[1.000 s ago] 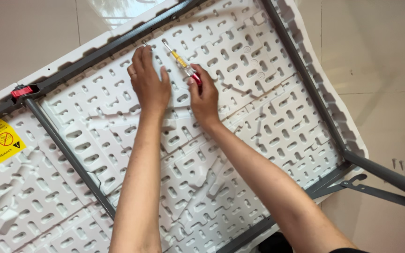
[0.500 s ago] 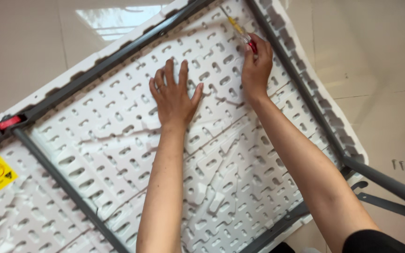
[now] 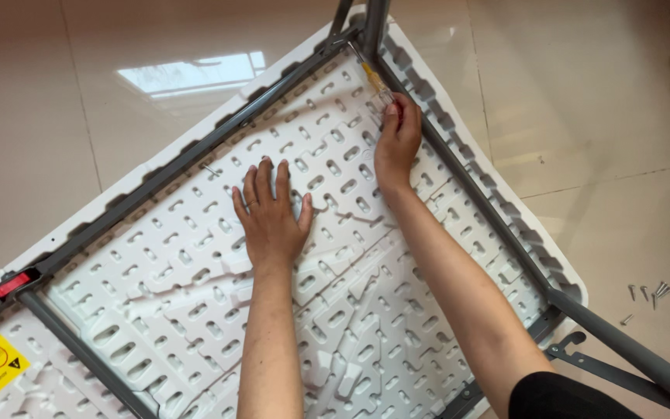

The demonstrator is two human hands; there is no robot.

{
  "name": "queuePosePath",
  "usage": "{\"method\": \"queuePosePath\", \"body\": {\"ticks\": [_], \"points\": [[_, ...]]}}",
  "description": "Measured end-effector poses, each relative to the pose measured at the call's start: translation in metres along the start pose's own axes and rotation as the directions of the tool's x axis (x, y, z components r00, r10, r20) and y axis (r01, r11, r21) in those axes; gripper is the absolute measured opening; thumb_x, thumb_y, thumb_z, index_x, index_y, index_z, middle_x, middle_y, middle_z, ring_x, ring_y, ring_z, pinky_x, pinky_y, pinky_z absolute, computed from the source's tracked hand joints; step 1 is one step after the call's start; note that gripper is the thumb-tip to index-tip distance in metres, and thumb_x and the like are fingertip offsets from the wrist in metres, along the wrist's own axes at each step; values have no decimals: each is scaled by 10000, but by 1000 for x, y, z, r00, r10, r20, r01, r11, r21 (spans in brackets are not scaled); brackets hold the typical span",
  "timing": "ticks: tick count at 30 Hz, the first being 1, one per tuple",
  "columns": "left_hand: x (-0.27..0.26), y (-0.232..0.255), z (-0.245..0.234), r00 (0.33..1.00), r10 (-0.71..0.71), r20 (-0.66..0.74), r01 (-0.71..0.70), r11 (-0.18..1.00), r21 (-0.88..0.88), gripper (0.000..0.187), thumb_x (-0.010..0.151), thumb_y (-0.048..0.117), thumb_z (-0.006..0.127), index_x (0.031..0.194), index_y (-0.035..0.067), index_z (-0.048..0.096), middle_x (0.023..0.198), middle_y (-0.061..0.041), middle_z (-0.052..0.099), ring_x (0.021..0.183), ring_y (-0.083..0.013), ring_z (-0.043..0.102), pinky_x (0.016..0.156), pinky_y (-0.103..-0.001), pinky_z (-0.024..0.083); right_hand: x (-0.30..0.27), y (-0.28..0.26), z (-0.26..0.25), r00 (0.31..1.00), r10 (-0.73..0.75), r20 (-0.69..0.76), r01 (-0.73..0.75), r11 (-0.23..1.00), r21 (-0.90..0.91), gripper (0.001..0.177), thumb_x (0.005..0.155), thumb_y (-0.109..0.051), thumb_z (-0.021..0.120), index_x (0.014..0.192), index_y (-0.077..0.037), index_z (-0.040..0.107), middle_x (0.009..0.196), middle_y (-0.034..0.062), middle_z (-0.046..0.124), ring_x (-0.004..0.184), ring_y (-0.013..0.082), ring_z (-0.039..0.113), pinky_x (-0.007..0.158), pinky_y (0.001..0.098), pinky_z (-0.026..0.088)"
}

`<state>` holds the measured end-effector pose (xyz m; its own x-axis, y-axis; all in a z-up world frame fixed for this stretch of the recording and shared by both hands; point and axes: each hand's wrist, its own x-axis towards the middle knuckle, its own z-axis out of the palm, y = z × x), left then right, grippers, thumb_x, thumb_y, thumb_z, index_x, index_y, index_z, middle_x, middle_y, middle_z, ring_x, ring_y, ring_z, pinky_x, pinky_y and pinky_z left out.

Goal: The person uses a screwdriver to fasten screws into the metal frame of an overturned bed base. They repeatedly pick up screws from the floor and tighten them at various points along the frame's perimeter.

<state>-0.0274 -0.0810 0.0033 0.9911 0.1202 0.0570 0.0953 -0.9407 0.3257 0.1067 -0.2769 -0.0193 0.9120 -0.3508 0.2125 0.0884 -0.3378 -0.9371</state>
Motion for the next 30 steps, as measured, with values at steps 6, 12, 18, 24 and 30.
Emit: {"method": "queuePosePath", "body": {"ticks": [6,12,18,24,30], "points": [[-1,2,-4,1000,-10,9,10,1000,2,636,1003,487,501,1555,187,398,1620,-87,347,1521,-285,252,1243,-565,149,-2,-6,1,998,-67,1,66,983,-172,230,1099,-146,499,1246,-8,609,1165,114,620,1025,207,662,918,321,532],[0,4,-4,1000,-16,-4,16,1000,18,638,983,477,518,1545,193,414,1606,-80,369,1510,-290,282,1234,-557,167,-1,-15,2,996,-88,3,87,975,-206,221,1094,-120,486,1238,5,599,1182,136,603,1050,275,633,929,370,510],[1,6,-8,999,-13,-30,13,1000,1,635,966,473,539,1530,205,425,1593,-71,385,1501,-287,297,1236,-557,185,-3,-27,-2,999,-40,19,43,974,-223,227,1080,-112,478,1230,8,600,1168,141,600,1042,276,633,930,383,501],[0,4,-5,999,-1,-37,2,1000,29,626,979,467,536,1534,197,433,1593,-82,396,1508,-289,296,1235,-555,190,-4,-25,-1,998,-41,39,50,969,-240,227,1091,-111,473,1239,18,588,1173,144,595,1029,274,633,920,382,505],[1,3,-5,1000,-14,24,13,1000,28,634,977,469,514,1540,203,400,1591,-89,366,1503,-290,273,1228,-558,169,-2,-24,0,1000,-9,18,13,978,-208,229,1097,-121,476,1246,8,592,1164,131,607,1025,262,653,916,368,517]]}}
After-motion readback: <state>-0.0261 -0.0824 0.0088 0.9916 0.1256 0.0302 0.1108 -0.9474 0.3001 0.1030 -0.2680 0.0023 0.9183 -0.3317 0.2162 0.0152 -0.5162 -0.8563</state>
